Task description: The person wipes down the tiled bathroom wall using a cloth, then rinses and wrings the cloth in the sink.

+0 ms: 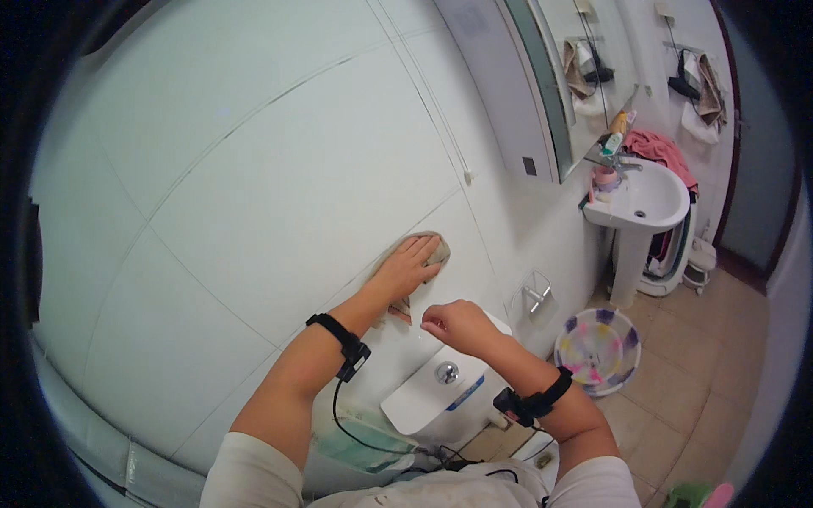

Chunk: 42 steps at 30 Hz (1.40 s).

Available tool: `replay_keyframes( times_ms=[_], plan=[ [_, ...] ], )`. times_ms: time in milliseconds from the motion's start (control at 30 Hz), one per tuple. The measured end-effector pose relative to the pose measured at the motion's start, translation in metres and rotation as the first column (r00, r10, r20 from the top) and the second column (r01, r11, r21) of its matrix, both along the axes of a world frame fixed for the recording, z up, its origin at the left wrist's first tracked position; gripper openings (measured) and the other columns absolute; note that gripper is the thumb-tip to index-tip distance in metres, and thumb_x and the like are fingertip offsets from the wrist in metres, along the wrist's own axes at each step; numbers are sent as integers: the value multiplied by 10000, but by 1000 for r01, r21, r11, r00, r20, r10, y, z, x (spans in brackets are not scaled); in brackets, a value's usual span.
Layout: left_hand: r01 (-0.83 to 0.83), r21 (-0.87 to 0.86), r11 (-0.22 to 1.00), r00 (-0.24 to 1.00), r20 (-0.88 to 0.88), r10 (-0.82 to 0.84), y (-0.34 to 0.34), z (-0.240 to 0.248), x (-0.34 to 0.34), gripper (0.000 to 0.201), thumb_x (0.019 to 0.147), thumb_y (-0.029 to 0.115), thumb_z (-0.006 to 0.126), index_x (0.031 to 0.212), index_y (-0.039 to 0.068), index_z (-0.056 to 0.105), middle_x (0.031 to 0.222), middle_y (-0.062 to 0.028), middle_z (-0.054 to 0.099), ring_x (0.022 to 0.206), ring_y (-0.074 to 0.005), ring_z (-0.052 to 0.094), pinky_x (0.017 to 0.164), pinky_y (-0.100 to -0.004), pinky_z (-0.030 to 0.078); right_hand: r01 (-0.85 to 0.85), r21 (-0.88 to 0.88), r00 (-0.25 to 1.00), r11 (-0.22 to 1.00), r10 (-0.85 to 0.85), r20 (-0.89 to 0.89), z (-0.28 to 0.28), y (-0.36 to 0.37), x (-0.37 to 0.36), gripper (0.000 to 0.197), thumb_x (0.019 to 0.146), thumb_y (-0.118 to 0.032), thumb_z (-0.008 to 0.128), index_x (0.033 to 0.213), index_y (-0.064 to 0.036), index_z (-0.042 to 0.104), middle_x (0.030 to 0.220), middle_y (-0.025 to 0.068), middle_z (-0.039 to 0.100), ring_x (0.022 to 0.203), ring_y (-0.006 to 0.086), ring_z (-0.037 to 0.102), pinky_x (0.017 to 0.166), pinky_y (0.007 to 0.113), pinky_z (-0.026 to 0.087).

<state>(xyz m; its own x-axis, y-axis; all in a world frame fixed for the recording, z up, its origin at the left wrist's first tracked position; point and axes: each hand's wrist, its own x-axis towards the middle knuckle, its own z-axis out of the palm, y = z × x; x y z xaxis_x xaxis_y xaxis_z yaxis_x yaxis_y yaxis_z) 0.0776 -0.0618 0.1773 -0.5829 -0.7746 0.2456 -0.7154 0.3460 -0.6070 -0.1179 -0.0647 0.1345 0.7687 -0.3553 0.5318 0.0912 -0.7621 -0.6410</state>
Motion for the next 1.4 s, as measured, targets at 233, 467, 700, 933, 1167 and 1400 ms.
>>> replay_keyframes(
  times_ms=[233, 467, 700, 933, 1167, 1400],
  plan=[
    [-267, -381, 885, 806, -591, -11, 13, 219, -19, 422, 754, 288, 519, 1092, 36, 503, 1201, -146, 436, 1115, -304, 381, 962, -334, 284, -32, 3, 999, 999, 32, 0, -2, 2, 14, 191, 775, -256, 539, 783, -73, 592, 666, 98, 599, 590, 279, 568, 543, 349, 450],
    [-156, -970, 189, 900, -61, 432, 75, 390, 27, 393, 790, 276, 491, 1176, 246, 424, 1240, -178, 349, 1088, -312, 418, 918, -458, 294, -42, 36, 999, 998, 43, -30, 3, -1, 21, 200, 783, -261, 526, 826, -79, 598, 684, 93, 606, 621, 268, 574, 565, 343, 451],
    [-32, -706, 707, 987, 90, 135, -12, 262, -2, 235, 820, 187, 419, 1002, 239, 558, 1179, -122, 444, 1086, -278, 430, 919, -395, 329, -83, -38, 994, 996, 80, -70, 3, -1, 46, 191, 781, -253, 527, 817, -79, 596, 681, 98, 601, 627, 279, 570, 574, 361, 451],
    [-114, -301, 947, 993, -53, 103, -19, 103, -18, 281, 750, 125, 444, 989, 204, 569, 1303, -116, 317, 1170, -263, 338, 987, -401, 235, -29, -105, 999, 994, 32, 23, -1, -3, 32, 159, 764, -212, 534, 787, -67, 595, 664, 107, 589, 613, 286, 565, 566, 365, 451],
    [-160, -49, 986, 985, -75, 156, 43, 12, -6, 301, 695, 130, 479, 984, 147, 562, 1306, -124, 310, 1160, -273, 343, 974, -389, 252, -2, -45, 999, 999, 5, 53, -9, -9, 30, 137, 746, -180, 550, 797, -62, 597, 721, 105, 607, 657, 264, 583, 604, 361, 459],
    [-138, 84, 987, 979, -140, 149, 108, -38, 8, 199, 664, 156, 503, 836, 99, 583, 1263, -156, 361, 1135, -281, 364, 959, -389, 265, -78, -60, 993, 995, 72, -88, -12, 2, 30, 140, 761, -178, 556, 806, -48, 581, 741, 103, 606, 655, 239, 587, 595, 325, 463]
  ],
)
